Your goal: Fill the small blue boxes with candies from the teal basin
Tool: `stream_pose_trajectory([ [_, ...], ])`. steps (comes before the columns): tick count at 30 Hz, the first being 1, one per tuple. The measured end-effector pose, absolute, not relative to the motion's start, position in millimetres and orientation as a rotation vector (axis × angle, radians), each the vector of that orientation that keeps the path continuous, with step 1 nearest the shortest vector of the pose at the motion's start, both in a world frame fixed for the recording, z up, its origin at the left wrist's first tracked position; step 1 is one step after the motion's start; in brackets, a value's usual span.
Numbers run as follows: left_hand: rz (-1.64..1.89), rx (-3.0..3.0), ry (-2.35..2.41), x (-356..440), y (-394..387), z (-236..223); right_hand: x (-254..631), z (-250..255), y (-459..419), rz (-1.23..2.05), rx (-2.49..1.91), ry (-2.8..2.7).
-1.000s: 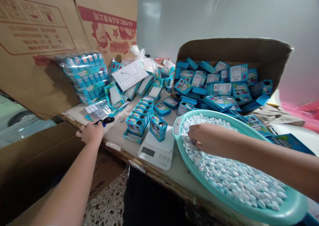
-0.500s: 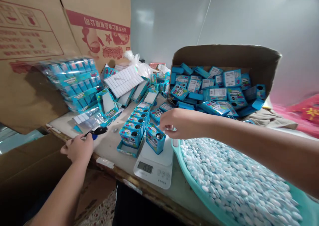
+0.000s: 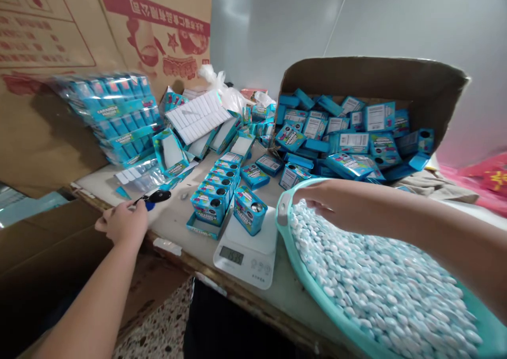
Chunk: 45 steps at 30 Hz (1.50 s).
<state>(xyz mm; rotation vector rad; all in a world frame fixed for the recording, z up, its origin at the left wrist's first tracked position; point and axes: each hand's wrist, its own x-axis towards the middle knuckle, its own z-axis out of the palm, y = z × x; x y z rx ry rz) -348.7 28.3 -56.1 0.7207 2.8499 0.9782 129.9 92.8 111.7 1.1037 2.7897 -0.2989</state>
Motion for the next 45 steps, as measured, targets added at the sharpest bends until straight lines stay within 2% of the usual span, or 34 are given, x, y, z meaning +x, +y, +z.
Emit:
stream_pose_trajectory([
  [6, 1.006, 0.721, 2.850, -346, 29, -55, 197, 84, 70, -0.557, 1.295, 2.646],
  [19, 1.109, 0.767, 2.949, -325, 23, -42, 203, 70, 59, -0.857, 1.341, 2.784],
  [22, 1.296, 1.062, 3.016, -287, 3, -29, 206, 73, 63, -0.964, 1.320, 2.778],
  [25, 1.575, 1.746, 2.794, -221, -22, -5, 208, 70, 68, -0.955, 1.328, 2.833],
  [26, 1.571, 1.830, 2.727, -196, -28, 4, 209, 69, 69, -0.925, 1.351, 2.841],
  [29, 1.084, 2.074, 2.524, -130, -23, 25, 209, 64, 71, -0.853, 1.444, 2.809],
  [31, 0.884, 2.113, 2.327, -105, -4, 30, 209, 63, 71, -0.840, 1.476, 2.800],
  [34, 0.826, 1.995, 2.085, -98, 22, 26, 208, 66, 70, -0.845, 1.496, 2.796],
  [37, 0.974, 1.971, 2.116, -105, 19, 24, 209, 70, 70, -0.878, 1.518, 2.752],
  [41, 1.363, 2.043, 2.300, -117, -17, 38, 214, 70, 73, -0.885, 1.536, 2.735],
  [45, 1.419, 1.860, 2.660, -138, -29, 41, 215, 71, 74, -0.917, 1.556, 2.818],
])
